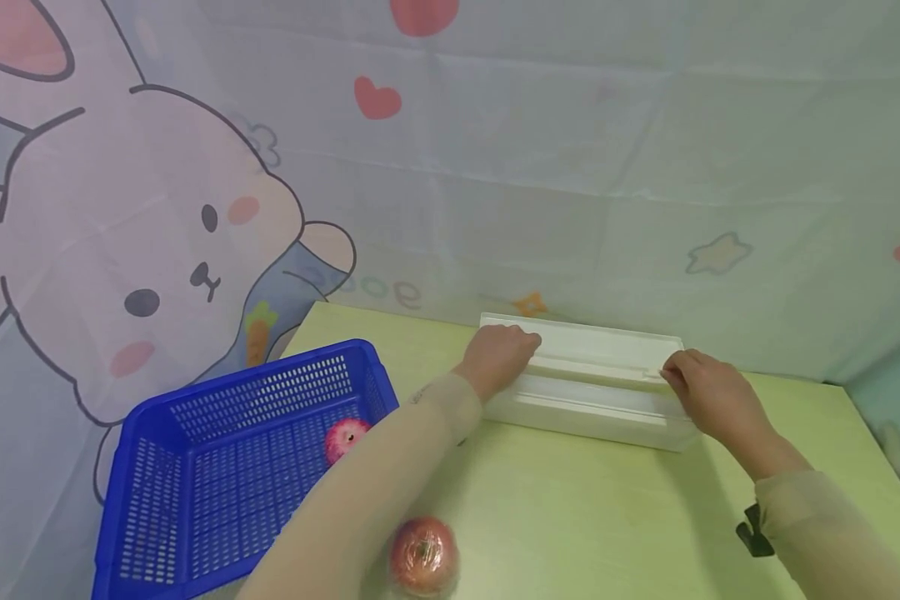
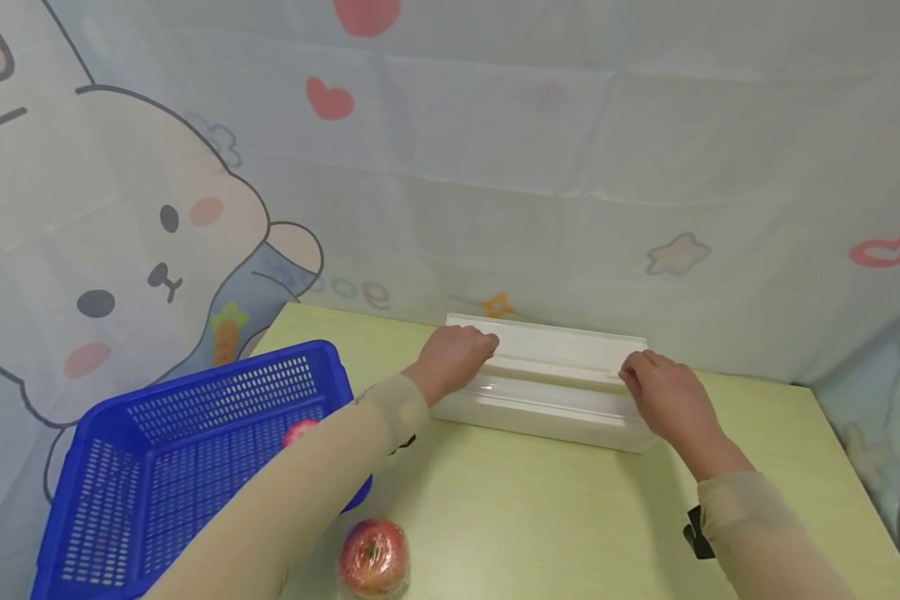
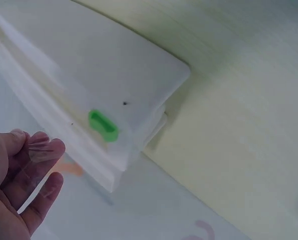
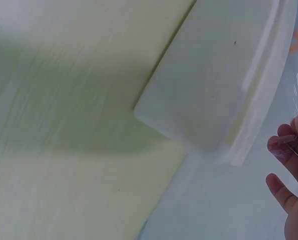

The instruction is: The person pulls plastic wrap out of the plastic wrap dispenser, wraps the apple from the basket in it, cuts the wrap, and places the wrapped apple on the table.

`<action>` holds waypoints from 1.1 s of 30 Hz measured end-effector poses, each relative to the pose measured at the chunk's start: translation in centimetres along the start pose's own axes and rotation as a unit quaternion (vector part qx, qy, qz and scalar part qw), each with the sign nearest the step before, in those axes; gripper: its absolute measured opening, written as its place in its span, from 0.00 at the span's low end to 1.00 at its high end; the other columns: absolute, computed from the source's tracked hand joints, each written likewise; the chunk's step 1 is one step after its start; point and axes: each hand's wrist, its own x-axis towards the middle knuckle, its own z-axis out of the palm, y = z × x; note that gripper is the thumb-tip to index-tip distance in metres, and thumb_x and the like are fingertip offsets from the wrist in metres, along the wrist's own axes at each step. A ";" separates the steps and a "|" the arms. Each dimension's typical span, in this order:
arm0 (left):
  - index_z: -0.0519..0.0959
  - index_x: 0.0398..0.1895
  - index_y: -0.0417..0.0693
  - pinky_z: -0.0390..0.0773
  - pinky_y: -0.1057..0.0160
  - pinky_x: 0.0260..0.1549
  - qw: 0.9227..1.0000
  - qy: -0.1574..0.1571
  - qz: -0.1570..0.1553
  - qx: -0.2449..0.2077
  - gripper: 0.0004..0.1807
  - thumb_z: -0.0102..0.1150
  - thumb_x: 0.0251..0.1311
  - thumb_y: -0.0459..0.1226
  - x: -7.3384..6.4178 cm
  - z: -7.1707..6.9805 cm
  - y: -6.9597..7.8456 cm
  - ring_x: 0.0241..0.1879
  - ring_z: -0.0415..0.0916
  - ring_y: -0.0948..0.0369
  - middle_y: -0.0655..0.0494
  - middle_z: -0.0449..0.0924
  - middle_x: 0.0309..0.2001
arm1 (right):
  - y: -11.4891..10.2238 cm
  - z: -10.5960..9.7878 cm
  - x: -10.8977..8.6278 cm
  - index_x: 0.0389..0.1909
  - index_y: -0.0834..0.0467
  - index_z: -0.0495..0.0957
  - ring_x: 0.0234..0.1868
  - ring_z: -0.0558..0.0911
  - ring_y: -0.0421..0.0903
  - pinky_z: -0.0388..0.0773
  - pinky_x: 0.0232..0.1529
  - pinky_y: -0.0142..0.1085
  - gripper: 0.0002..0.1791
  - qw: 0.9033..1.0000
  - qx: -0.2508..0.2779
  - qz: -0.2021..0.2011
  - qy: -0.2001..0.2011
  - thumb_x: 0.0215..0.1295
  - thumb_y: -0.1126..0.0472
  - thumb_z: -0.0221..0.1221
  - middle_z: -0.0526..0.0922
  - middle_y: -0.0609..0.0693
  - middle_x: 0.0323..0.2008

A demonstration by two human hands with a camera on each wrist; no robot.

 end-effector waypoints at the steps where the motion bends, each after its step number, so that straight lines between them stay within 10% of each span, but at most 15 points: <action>1: 0.84 0.39 0.49 0.67 0.66 0.23 1.000 -0.002 0.001 -0.001 0.11 0.53 0.77 0.29 -0.1 -0.3 -0.1 0.24 0.63 0.64 0.59 0.84 0.28 | 0.0 -0.3 0.1 0.41 0.65 0.80 0.34 0.85 0.62 0.80 0.37 0.61 0.06 1.000 -0.001 -0.002 0.003 0.68 0.72 0.67 0.85 0.60 0.37; 20: 0.85 0.51 0.49 0.87 0.62 0.35 0.999 0.032 0.022 -0.013 0.10 0.54 0.82 0.40 0.0 -4.9 -1.2 0.38 0.88 0.58 0.57 0.90 0.49 | 0.0 -5.7 2.4 0.42 0.63 0.79 0.29 0.83 0.58 0.80 0.33 0.59 0.09 1.000 -0.016 -0.018 0.014 0.66 0.72 0.69 0.86 0.58 0.35; 33: 0.80 0.38 0.50 0.70 0.65 0.29 0.998 0.035 0.025 -0.055 0.13 0.48 0.83 0.33 0.5 -9.0 -1.2 0.28 0.66 0.63 0.60 0.76 0.28 | 0.5 -9.3 3.7 0.45 0.63 0.79 0.30 0.83 0.60 0.78 0.32 0.60 0.10 0.999 -0.036 -0.013 0.032 0.67 0.73 0.67 0.87 0.61 0.38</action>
